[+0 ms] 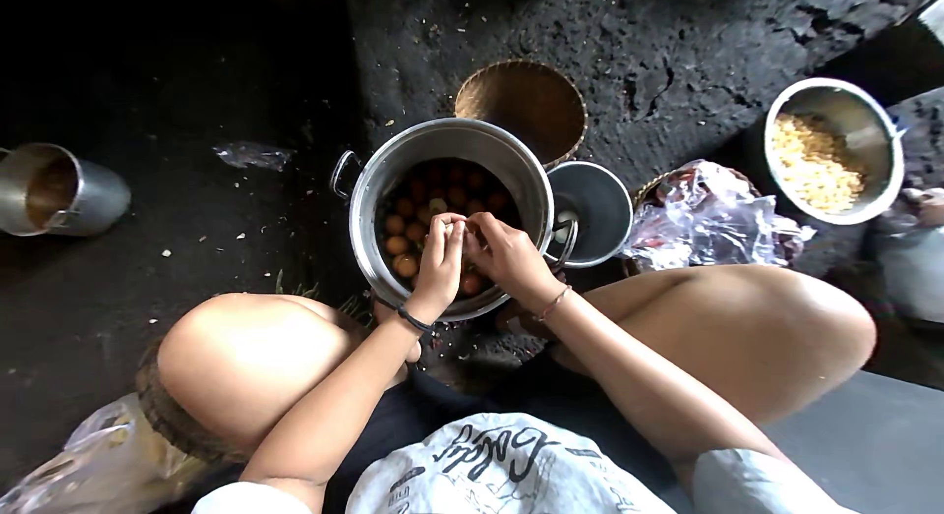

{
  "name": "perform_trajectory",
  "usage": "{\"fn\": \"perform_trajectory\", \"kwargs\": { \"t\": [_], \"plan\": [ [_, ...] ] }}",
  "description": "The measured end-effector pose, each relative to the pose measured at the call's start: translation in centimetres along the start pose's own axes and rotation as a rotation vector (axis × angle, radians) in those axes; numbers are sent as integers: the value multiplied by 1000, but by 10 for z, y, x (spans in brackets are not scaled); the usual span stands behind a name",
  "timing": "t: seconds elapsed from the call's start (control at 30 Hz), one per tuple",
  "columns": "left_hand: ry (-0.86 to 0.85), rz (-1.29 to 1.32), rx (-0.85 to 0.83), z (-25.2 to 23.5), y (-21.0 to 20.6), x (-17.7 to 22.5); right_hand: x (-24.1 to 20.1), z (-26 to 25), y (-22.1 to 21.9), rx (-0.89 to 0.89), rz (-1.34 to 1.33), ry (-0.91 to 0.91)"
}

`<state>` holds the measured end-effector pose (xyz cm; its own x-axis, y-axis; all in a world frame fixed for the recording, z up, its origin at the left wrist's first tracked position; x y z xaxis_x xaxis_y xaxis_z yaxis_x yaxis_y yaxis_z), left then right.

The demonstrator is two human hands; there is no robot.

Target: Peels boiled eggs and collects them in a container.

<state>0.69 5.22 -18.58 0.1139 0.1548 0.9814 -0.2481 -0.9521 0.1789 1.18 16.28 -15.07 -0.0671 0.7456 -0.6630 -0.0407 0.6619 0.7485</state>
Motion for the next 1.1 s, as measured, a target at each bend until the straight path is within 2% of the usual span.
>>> {"fn": "perform_trajectory", "kwargs": {
  "t": [0.17, 0.3, 0.43, 0.53, 0.77, 0.93, 1.1],
  "plan": [
    [-15, -28, -19, 0, -4, 0, 0, 5, -3, 59, 95, -28],
    [-32, -24, -23, -1, -5, 0, 3, 5, -5, 30, 51, -80],
    [167, 152, -19, 7, -5, -15, 11, 2, 0, 21, -131, -131],
    [300, 306, 22, 10, 0, -24, 11, -2, -2, -76, -215, -92],
    [273, 316, 45, 9, -2, -23, 5, 0, -4, -54, -135, -60],
    [265, 308, 19, 9, -6, -23, 0, 3, -3, 47, 2, -12],
    [271, 302, 20, 9, -7, -25, 0, 3, -3, 29, 15, -43]
  ]
}}
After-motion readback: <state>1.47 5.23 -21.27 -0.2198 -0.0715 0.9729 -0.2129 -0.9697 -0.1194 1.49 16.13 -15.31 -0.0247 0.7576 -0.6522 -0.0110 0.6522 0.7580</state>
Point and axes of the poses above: each hand's wrist, its own z-axis away from the middle knuckle, its own y-axis out of the back of the hand, x = y × z, the point moved 9 cm from there along -z, towards the middle knuckle, and after that the axes turned 10 degrees about -y, right-handed, at the moved point
